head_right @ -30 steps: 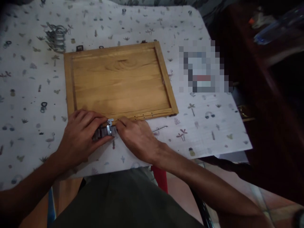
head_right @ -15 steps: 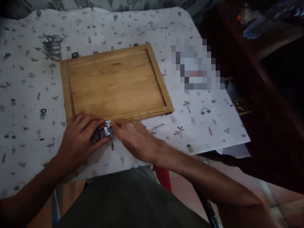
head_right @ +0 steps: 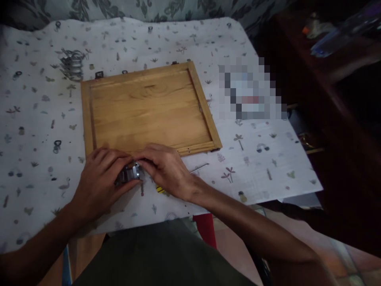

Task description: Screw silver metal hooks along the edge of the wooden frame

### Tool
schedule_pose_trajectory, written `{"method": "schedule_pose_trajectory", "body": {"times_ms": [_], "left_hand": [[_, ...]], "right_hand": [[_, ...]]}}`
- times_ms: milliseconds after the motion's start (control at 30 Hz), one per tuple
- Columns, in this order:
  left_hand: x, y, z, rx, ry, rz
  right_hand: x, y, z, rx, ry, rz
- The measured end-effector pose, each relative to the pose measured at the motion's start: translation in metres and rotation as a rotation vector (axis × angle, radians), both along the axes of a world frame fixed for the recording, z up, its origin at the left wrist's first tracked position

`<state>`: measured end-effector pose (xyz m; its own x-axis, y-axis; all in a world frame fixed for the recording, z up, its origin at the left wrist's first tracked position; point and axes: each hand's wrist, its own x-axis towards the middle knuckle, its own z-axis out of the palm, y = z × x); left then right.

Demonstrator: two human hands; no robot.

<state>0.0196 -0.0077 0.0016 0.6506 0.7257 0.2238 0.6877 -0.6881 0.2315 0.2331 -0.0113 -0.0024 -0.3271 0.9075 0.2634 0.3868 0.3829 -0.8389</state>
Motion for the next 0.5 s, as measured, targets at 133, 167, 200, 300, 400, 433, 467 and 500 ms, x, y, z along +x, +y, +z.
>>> {"method": "schedule_pose_trajectory", "body": {"times_ms": [133, 167, 200, 300, 400, 433, 467, 500], "left_hand": [[0.001, 0.000, 0.001, -0.005, -0.004, 0.003], [0.002, 0.000, 0.001, -0.002, -0.009, 0.002], [0.002, -0.001, 0.001, 0.001, -0.012, 0.002], [0.003, -0.001, 0.001, 0.004, -0.016, 0.012], [0.003, -0.001, 0.002, -0.006, -0.029, 0.014], [0.003, -0.001, 0.002, -0.009, -0.033, 0.010], [0.003, -0.001, 0.002, -0.014, -0.033, 0.007], [0.003, -0.001, 0.003, -0.015, -0.031, 0.002]], "right_hand": [[-0.002, 0.000, -0.006, -0.012, 0.034, 0.005], [-0.002, 0.000, -0.008, -0.009, 0.036, 0.007], [-0.002, -0.001, -0.010, -0.003, 0.036, 0.009], [-0.002, -0.001, -0.013, 0.019, 0.028, 0.018], [-0.001, -0.001, -0.014, 0.015, 0.028, 0.029], [-0.001, 0.000, -0.014, 0.010, 0.026, 0.034], [-0.001, 0.000, -0.013, 0.006, 0.021, 0.037], [-0.001, 0.000, -0.012, 0.004, 0.013, 0.039]]}}
